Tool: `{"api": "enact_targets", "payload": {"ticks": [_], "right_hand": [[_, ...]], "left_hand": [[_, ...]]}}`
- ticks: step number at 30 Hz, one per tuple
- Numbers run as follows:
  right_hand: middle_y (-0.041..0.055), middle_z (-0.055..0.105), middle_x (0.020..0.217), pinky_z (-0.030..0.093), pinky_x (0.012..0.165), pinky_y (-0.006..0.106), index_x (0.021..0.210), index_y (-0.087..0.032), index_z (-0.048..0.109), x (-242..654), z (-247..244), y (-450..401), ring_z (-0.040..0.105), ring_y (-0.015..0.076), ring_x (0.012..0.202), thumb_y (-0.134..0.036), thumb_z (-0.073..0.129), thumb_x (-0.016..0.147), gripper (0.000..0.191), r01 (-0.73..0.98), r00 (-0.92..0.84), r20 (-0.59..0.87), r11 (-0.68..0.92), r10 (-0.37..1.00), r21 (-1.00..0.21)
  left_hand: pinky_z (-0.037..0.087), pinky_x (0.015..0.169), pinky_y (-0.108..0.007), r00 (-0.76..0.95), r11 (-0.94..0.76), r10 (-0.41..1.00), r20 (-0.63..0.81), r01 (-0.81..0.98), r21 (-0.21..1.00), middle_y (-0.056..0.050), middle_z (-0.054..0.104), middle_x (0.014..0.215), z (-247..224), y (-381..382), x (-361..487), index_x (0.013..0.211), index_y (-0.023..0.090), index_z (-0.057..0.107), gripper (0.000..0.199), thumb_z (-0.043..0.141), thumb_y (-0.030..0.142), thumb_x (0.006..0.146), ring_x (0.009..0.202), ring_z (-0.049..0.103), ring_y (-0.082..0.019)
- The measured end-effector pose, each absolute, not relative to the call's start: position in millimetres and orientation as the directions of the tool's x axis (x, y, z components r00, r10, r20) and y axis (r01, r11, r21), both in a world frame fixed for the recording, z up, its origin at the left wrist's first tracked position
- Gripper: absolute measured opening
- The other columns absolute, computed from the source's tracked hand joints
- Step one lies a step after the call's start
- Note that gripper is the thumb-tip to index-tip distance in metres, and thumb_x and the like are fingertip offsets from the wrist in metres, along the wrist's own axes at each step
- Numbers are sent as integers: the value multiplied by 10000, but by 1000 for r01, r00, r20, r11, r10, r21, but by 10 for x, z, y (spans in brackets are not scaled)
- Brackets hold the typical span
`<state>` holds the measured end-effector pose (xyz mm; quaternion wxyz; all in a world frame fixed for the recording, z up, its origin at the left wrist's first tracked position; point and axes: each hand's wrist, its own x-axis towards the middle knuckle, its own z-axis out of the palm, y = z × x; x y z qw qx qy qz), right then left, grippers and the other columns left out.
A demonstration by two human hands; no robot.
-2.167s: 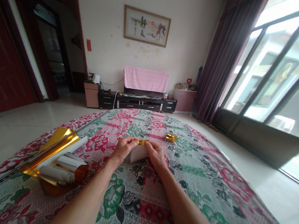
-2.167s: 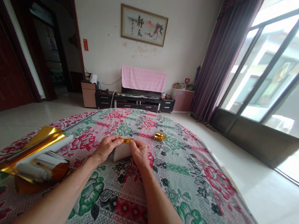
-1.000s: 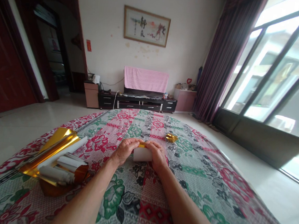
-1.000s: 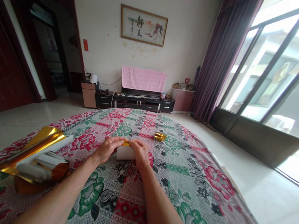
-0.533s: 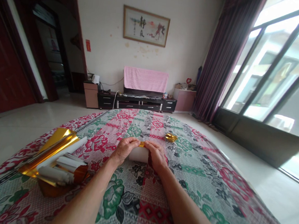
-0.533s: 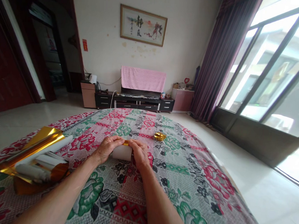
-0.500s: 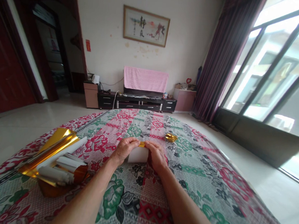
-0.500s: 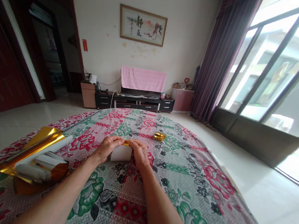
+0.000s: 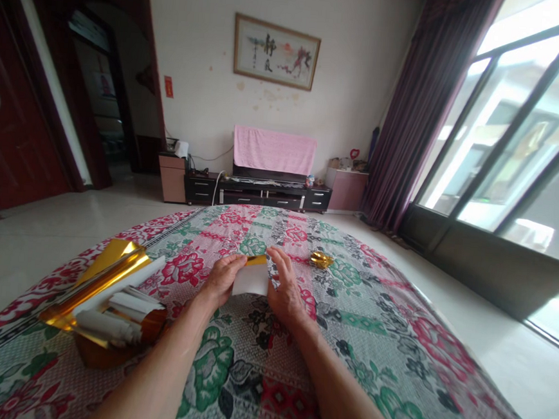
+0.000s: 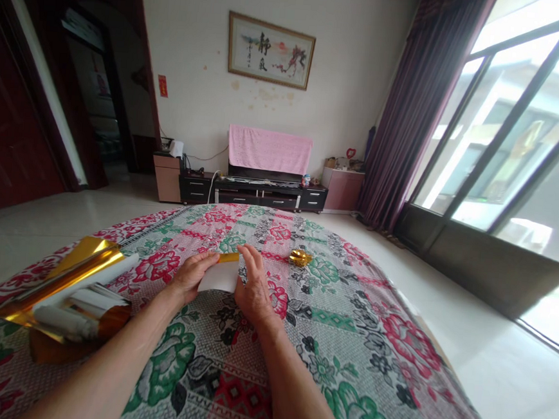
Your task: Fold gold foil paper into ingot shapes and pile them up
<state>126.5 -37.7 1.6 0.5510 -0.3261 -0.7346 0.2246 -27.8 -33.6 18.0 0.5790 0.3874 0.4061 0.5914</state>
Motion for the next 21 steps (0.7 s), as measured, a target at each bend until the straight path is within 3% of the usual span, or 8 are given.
{"api": "enact_targets", "payload": {"ticks": [4,7,11,16,21], "right_hand": [[66,382,1332,389,939,390,962,-230,618,1249,71,-443,421,229,1165,-74,513,679,340,293,-235,715,749,658,-594],[68,429,1302,369,955,387,823,-205,645,1264,92,-471,443,228,1151,-154,523,739,156,274,-220,663,698,716,-662],[72,514,1227,378,938,363,747,-195,665,1276,78,-450,493,222,1101,-269,519,779,167,209,-172,593,618,786,-758],[65,636,993,459,767,305,667,-175,653,1255,47,-407,587,204,878,-329,557,736,194,125,-77,529,535,845,-836],[28,633,756,453,633,257,664,-172,608,1237,21,-391,565,166,704,-321,577,701,157,95,28,497,493,867,-865]], "left_hand": [[365,436,-202,-106,-47,994,11,-345,937,6,609,587,111,-291,-296,774,135,601,318,685,378,586,457,509,-98],[397,474,-220,-112,-83,992,52,-290,953,-8,633,633,52,-245,-289,787,148,613,303,676,381,604,508,548,-123],[444,570,-247,-68,-131,991,118,-233,964,-20,660,695,24,-233,-244,789,154,639,290,658,398,633,608,590,-153],[455,657,-251,-15,-143,989,144,-233,962,-20,680,730,59,-294,-182,810,144,659,304,672,390,632,659,602,-150],[459,641,-249,19,-118,992,127,-258,959,-28,688,718,102,-340,-155,829,135,677,319,681,381,627,651,608,-150]]}}
